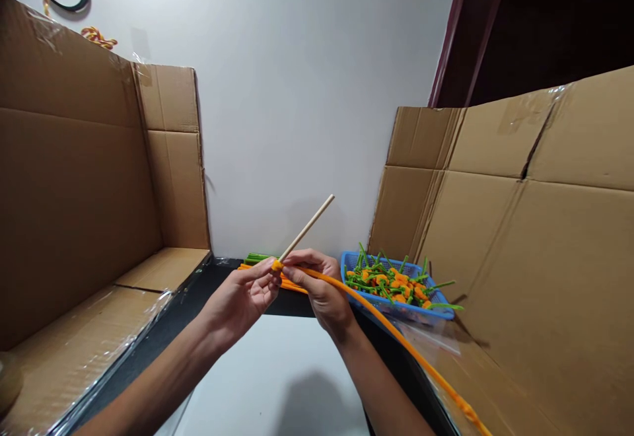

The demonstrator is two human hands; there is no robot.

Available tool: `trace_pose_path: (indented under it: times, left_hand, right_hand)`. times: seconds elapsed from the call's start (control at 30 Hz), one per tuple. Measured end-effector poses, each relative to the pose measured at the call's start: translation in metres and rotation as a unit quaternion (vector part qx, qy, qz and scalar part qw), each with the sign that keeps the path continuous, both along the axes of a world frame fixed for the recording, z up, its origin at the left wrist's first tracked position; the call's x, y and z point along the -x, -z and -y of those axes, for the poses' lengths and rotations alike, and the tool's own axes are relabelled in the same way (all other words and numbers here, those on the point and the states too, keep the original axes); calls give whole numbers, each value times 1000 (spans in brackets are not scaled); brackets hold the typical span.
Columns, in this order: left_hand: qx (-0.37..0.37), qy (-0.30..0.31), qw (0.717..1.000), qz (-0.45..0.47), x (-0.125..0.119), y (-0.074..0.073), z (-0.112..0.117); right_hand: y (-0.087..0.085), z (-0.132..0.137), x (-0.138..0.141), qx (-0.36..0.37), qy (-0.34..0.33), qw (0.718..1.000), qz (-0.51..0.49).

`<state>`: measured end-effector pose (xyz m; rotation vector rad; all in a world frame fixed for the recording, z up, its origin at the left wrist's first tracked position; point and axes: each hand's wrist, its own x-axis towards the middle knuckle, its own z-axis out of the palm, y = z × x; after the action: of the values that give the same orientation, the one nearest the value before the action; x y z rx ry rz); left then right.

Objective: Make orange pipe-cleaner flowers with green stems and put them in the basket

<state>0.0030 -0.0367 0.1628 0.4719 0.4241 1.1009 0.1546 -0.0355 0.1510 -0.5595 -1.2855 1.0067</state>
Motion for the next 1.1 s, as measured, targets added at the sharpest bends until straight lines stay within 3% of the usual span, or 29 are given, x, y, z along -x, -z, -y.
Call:
trace_pose_path:
  times: [0.23, 0.3, 0.37, 0.4, 0.43, 0.5, 0.57, 0.6, 0.67, 0.7, 0.77, 0.87, 1.0, 1.07, 1.1]
  left_hand:
    - [-12, 58, 998, -33, -4, 5, -1]
    - [-86, 30, 993, -81, -6, 8, -3]
    - [-215, -62, 960, -170, -5, 11, -5]
    - [-288, -130, 920, -231, -4, 12, -7]
    - [-359, -201, 862, -296, -2, 13, -8]
    - [-478, -317, 710, -409, 4, 16, -12]
    - [-554, -372, 576, -472, 10, 20, -15]
    - [-576, -384, 532, -487, 12, 21, -16]
    - [-592, -396, 491, -501, 12, 23, -17]
    - [-591, -398, 490, -503, 12, 23, -17]
    - [-578, -390, 514, -500, 10, 21, -16]
    - [-539, -341, 603, -479, 8, 15, -14]
    - [-478, -199, 746, -418, 7, 10, -15]
    - [-462, -147, 785, -386, 8, 8, -16]
    - [-469, -128, 789, -377, 9, 7, -16]
  right_hand:
    - [0, -3, -9, 34, -91, 995, 31]
    - [-1, -3, -9, 38, -86, 995, 29]
    - [-2, -4, -8, 53, -56, 997, 16]
    - [-3, -4, -7, 62, -35, 997, 9]
    - [-4, -4, -7, 70, -14, 997, 3]
    - [-6, -3, -5, 81, 18, 997, -4]
    - [-7, -1, -2, 86, 24, 996, -3]
    - [-8, 0, -1, 87, 19, 996, -2]
    - [-8, 3, 1, 86, 10, 996, 0]
    - [-8, 4, 2, 86, 7, 996, 2]
    - [-7, 5, 2, 84, 8, 996, 6]
    - [-6, 4, -1, 75, 4, 997, 13]
    - [-7, 3, -7, 89, -36, 995, 17]
    - [-7, 2, -10, 113, -65, 991, -6]
    - [-7, 1, -12, 127, -84, 988, -20]
